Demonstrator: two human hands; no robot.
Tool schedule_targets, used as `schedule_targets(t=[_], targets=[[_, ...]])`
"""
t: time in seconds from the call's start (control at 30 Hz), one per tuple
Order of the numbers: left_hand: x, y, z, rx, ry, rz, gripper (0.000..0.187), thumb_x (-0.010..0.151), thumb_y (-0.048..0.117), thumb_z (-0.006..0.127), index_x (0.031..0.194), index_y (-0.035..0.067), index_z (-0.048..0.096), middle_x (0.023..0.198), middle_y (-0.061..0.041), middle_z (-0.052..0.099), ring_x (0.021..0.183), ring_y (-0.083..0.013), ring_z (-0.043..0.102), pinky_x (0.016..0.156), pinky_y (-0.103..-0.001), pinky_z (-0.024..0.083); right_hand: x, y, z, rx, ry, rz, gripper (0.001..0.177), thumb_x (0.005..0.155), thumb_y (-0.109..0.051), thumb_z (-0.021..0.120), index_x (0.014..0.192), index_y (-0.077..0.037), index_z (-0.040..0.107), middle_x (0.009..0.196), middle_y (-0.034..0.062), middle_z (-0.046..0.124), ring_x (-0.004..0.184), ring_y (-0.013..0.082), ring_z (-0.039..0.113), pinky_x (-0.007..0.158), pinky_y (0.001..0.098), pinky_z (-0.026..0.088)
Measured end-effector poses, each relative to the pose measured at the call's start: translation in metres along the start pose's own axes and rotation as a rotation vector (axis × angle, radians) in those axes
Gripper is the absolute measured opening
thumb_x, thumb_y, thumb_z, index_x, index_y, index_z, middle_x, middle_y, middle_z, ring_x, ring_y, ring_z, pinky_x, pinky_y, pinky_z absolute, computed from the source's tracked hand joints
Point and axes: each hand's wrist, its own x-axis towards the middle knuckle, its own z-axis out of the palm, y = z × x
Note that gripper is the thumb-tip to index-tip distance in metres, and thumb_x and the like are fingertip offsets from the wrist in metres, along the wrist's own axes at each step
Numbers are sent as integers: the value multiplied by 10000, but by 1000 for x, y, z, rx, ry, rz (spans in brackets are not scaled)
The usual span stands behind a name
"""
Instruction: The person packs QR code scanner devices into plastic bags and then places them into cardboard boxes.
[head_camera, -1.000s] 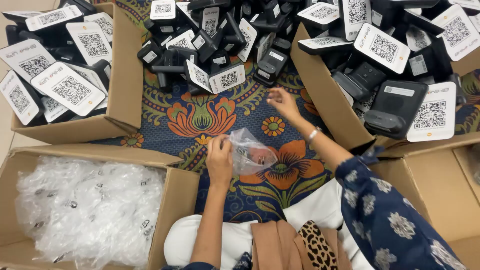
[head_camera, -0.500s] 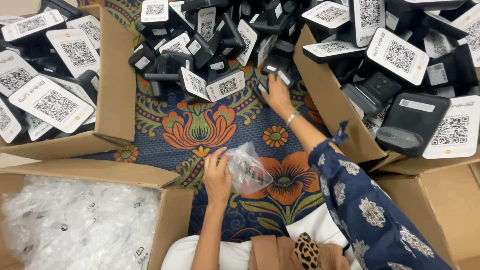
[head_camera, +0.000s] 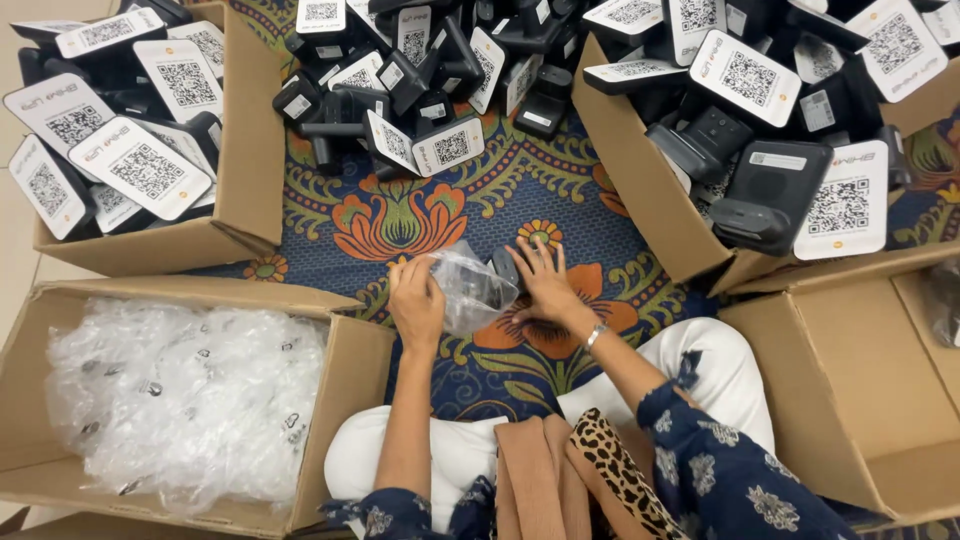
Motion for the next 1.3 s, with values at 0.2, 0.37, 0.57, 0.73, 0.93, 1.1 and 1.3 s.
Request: schedule_targets(t=[0.2,0.37,0.57,0.73,0.93,1.1,1.3], targets=[[-6,-8,2,39,20,63,276,846,-68,628,1085,42,712,1128,-106,722,1067,-342,631,927,-435,524,-32,40,57,69,-93,-58,1042,699,-561,806,1546,-80,435,1559,197,404,1452,444,351,1175,568,441],[-22,-2,10,76,-75,158,320,837,-48,646,1133,61,704,1156,-82,721,1070,-333,630,894,-421,543,-77,-17,28,-212,-252,257,902,846,-424,791,1495,46,378,1507,329,368,1378,552,360,919,612,505],[-34,19,15,112,-221,223,391,821,-31,643,1193,74,705,1250,-55,681,1070,-318,619,877,-415,553,-132,26,37,-12,-29,123,761,604,-103,802,1295,48,519,1400,244,562,1331,440,536,956,463,586],[-30,52,4,131,-280,211,386,797,-46,621,1138,94,732,1300,-35,673,1072,-303,633,872,-409,554,-141,30,-13,710,114,577,459,860,-201,815,1255,-11,677,1035,130,762,868,263,756,736,408,630],[3,74,12,148,-429,197,447,794,-73,589,1170,121,732,1328,-13,686,1100,-292,664,915,-408,549,-162,48,-56,1599,335,728,377,967,-216,706,1242,22,607,1079,75,745,876,143,728,735,341,586],[31,122,14,84,-564,319,486,753,-39,623,1205,121,704,1361,-63,656,1173,-328,637,950,-432,525,-163,45,-108,1958,354,467,384,1025,-252,641,1299,13,599,1185,73,721,1024,129,694,915,299,558],[39,148,30,-131,-637,385,509,826,-55,598,1304,106,666,1413,-90,635,1218,-341,633,974,-418,532,-151,68,-112,1892,308,256,381,1101,-234,677,1351,32,566,1134,38,656,1018,103,633,932,283,531]])
